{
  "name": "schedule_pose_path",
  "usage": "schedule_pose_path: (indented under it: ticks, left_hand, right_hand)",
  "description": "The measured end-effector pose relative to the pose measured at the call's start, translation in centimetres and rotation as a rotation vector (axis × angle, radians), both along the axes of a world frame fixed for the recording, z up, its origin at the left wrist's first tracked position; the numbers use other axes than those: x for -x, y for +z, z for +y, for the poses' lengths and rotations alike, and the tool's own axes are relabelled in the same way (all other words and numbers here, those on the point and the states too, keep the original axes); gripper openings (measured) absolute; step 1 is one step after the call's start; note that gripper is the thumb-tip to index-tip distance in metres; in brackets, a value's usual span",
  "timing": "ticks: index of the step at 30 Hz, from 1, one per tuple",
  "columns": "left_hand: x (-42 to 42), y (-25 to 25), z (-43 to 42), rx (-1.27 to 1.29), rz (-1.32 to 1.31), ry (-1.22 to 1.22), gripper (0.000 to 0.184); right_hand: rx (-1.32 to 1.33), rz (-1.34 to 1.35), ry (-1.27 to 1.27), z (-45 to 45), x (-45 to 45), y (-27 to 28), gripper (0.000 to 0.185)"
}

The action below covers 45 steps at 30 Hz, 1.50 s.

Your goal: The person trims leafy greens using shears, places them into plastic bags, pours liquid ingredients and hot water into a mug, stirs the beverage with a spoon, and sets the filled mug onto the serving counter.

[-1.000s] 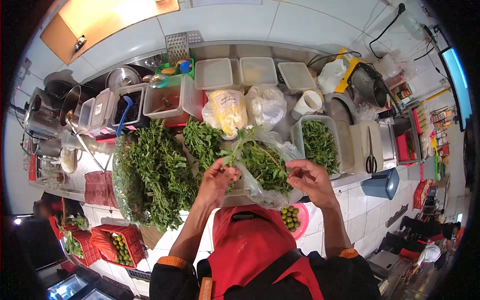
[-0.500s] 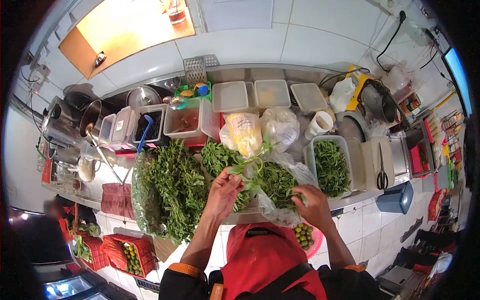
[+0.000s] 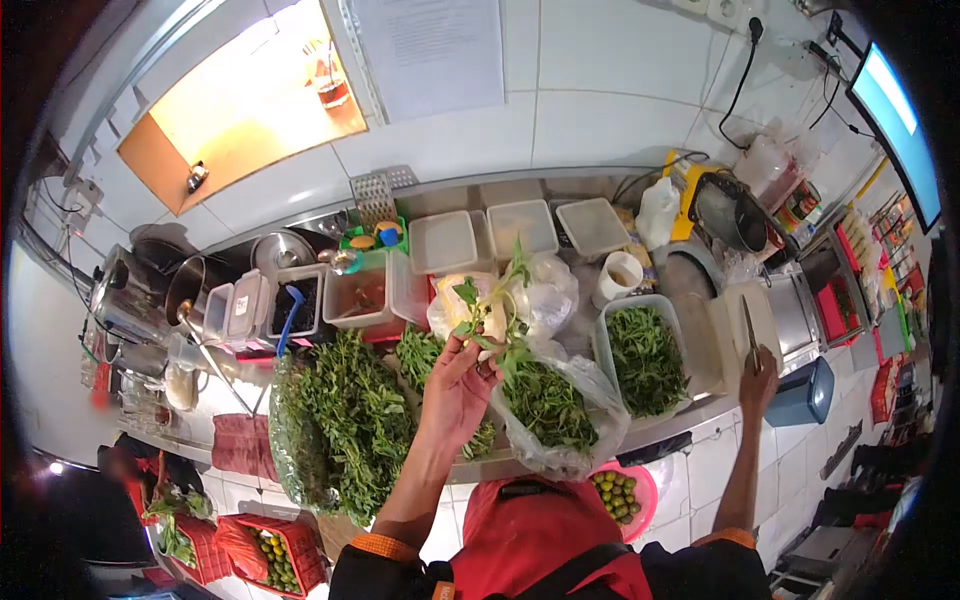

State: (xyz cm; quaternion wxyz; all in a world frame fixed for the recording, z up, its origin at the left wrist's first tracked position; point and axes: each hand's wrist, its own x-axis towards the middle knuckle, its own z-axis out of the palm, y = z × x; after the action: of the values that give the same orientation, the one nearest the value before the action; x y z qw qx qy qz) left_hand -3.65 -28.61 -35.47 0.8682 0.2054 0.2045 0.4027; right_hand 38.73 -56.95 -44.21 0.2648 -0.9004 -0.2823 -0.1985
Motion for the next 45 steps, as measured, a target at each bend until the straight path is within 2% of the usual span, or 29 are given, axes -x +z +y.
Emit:
schedule_pose_path:
  ticks: [1,2,4,7,9,11,16,18,21,23,27,29,30,31,32,33,35,37,39,41,43,45]
  left_hand:
    - [-0.4,0.9,0.3,-0.021,-0.015,0.012,0.026]
    - [-0.7,1.7,0.6,-0.055,-0.020,0.034,0.027]
    - [-0.9,2.3,1.3,-0.105,-0.069,0.015,0.032]
    - [-1.5,3.1,2.2,-0.205,-0.148,-0.020,0.035]
    - [-2.1,4.4,2.0,-0.196,-0.124,0.006,0.034]
    - [-2.3,4.9,2.0,-0.183,-0.141,0.008,0.032]
    - [-2.2,4.1,2.3,-0.128,-0.259,-0.027,0.025]
    - [-2.2,3.8,2.4,-0.222,-0.250,-0.107,0.026]
    - [-2.1,3.8,2.0,-0.174,-0.166,-0.081,0.027]
    - [-2.3,4.5,1.6,-0.189,-0.112,-0.040,0.028]
    - [-2.2,5.3,1.0,-0.179,-0.042,0.037,0.030]
    - [-1.8,4.5,1.1,-0.232,-0.047,0.026,0.031]
    - [-1.5,4.2,1.1,-0.285,-0.055,0.014,0.032]
    - [-1.4,4.2,1.0,-0.283,-0.055,0.012,0.032]
    - [-1.3,4.4,0.8,-0.299,0.028,0.034,0.034]
    - [-1.3,4.4,0.6,-0.312,0.112,0.055,0.035]
    - [-1.4,3.2,0.5,-0.349,0.192,0.112,0.035]
    - [-1.3,2.1,0.1,-0.381,0.275,0.161,0.035]
    - [-0.9,1.1,-0.4,-0.433,0.373,0.125,0.036]
    - [-0.9,0.2,-1.0,-0.464,0.426,0.111,0.032]
    - [-0.8,-0.6,-1.7,-0.499,0.477,0.098,0.028]
    - [-0.5,-1.2,-2.4,-0.553,0.564,0.084,0.027]
  right_hand:
    - [0.137,-0.114,-0.101,-1.3,-1.4,-0.6,0.032]
    - [0.122,-0.118,-0.099,-2.4,-2.5,-1.5,0.032]
    - [0.214,0.054,-0.059,-4.0,-4.1,-3.2,0.034]
    - [0.244,-0.042,-0.048,-4.7,-5.3,-4.3,0.031]
    - [0.234,0.009,-0.078,-3.5,-3.6,-1.5,0.032]
    - [0.379,0.005,-0.099,-3.0,-3.7,-1.0,0.034]
    - [0.305,0.165,-0.095,-2.2,-3.8,0.1,0.036]
    - [0.323,0.181,-0.100,-1.9,-4.3,0.4,0.036]
    - [0.365,0.208,-0.098,-2.0,-4.7,0.3,0.037]
    - [0.345,0.149,-0.043,-2.0,-4.8,0.4,0.041]
    - [0.268,0.206,-0.051,-2.3,-5.6,0.3,0.044]
    - [0.071,0.446,-0.014,-2.5,-5.0,1.1,0.043]
    - [0.076,0.450,-0.015,-2.8,-4.5,1.5,0.043]
    - [-0.100,0.648,0.077,-2.6,-3.0,2.7,0.046]
    - [-0.279,0.842,0.169,-2.2,-1.4,4.1,0.049]
    - [-0.276,0.844,0.161,-1.7,0.8,6.0,0.049]
    - [-0.562,1.102,0.423,-0.2,5.5,9.2,0.040]
    - [-0.670,1.215,0.540,0.5,8.6,9.3,0.043]
    - [-0.618,1.278,0.494,1.3,12.9,10.6,0.045]
    - [-0.633,1.555,0.689,1.6,15.9,12.0,0.052]
    - [-0.503,1.564,0.745,1.5,18.4,11.5,0.059]
    - [-0.510,1.745,0.684,1.3,20.4,11.6,0.063]
